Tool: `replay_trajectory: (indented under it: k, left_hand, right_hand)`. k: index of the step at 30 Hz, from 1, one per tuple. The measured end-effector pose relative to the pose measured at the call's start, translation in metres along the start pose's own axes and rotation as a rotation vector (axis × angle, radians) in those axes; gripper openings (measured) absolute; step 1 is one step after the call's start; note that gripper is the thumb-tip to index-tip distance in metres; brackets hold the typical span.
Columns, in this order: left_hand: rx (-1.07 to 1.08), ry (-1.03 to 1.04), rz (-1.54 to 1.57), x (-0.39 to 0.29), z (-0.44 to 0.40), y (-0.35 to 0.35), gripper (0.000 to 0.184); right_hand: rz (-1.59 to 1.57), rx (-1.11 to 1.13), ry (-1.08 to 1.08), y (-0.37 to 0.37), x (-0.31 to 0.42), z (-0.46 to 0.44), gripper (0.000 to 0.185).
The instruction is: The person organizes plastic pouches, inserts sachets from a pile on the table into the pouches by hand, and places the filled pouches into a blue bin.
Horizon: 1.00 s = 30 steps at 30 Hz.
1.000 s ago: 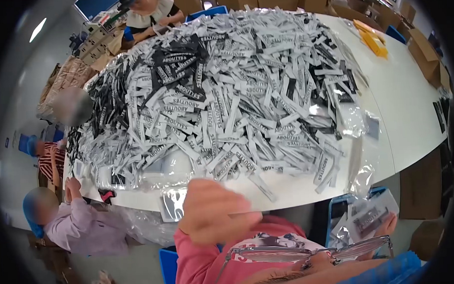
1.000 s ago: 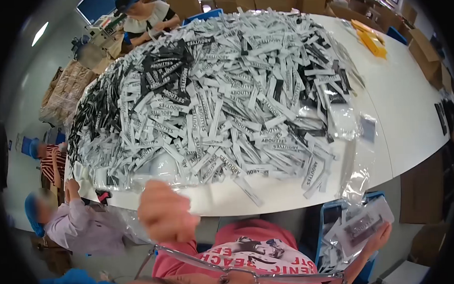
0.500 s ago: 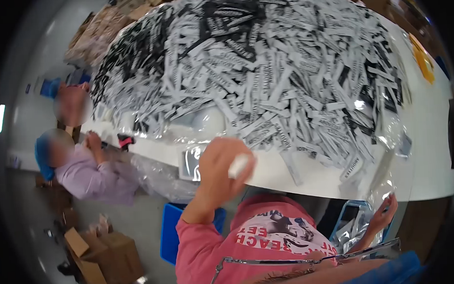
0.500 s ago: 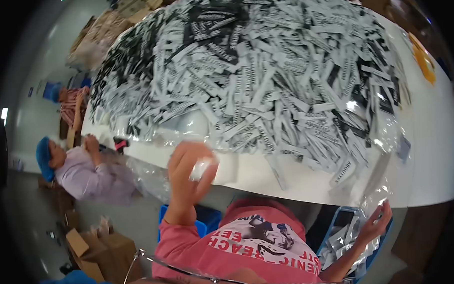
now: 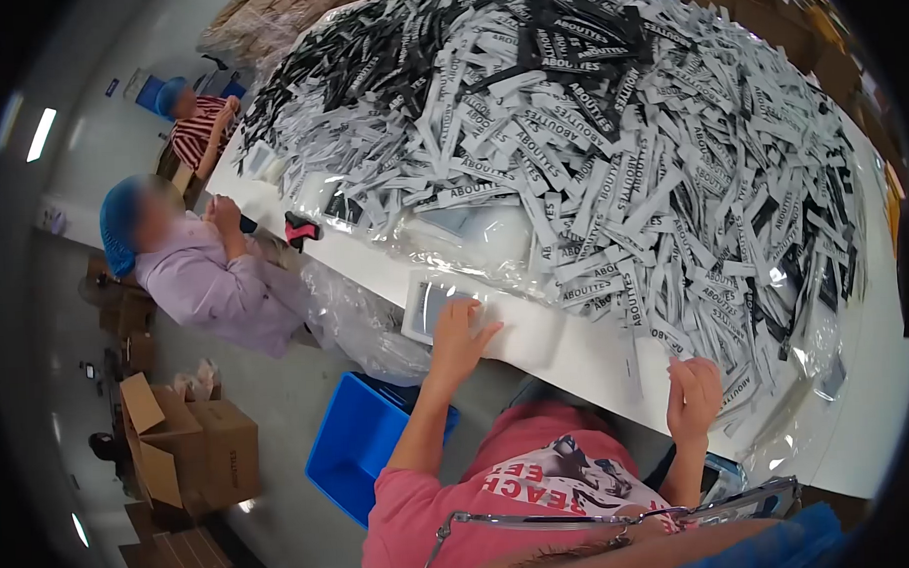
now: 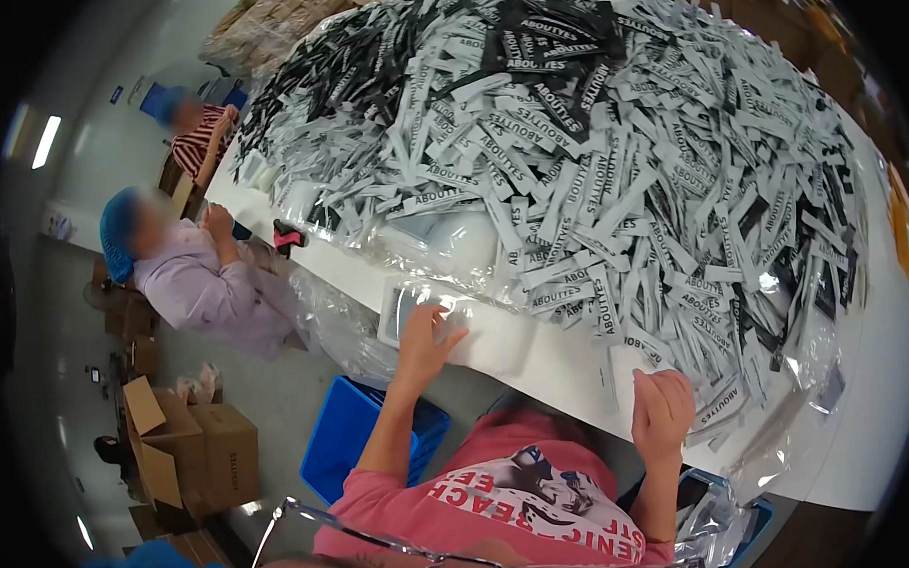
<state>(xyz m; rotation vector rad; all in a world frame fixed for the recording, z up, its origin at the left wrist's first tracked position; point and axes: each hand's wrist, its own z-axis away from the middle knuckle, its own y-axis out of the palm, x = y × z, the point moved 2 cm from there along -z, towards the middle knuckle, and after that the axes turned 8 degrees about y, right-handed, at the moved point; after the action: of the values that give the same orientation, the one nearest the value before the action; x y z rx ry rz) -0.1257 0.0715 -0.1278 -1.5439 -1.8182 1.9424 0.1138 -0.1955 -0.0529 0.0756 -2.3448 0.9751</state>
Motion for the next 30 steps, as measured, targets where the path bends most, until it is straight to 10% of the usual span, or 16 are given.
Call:
replay_trajectory:
  k: [6, 15, 21, 26, 30]
  left_hand:
    - [0.021, -0.016, -0.231, 0.008, 0.003, 0.007, 0.041]
    - [-0.19, -0.163, 0.362, -0.03, 0.005, -0.026, 0.017]
    - [-0.105, 0.09, 0.548, -0.116, 0.004, -0.022, 0.017]
    - [0.081, 0.073, 0.893, -0.132, -0.003, 0.015, 0.02]
    - [0.36, 0.11, 0.458, -0.152, -0.007, 0.021, 0.012]
  right_hand:
    - [-0.02, 0.078, 0.033, 0.014, 0.001, 0.006, 0.025]
    - [-0.294, 0.224, 0.178, 0.06, 0.038, 0.004, 0.023]
    - [-0.757, 0.579, 0.419, 0.096, 0.073, -0.03, 0.02]
    - [-0.712, 0.329, 0.522, 0.069, 0.044, -0.023, 0.008]
    - [-0.437, 0.217, 0.326, 0.053, 0.038, -0.01, 0.013]
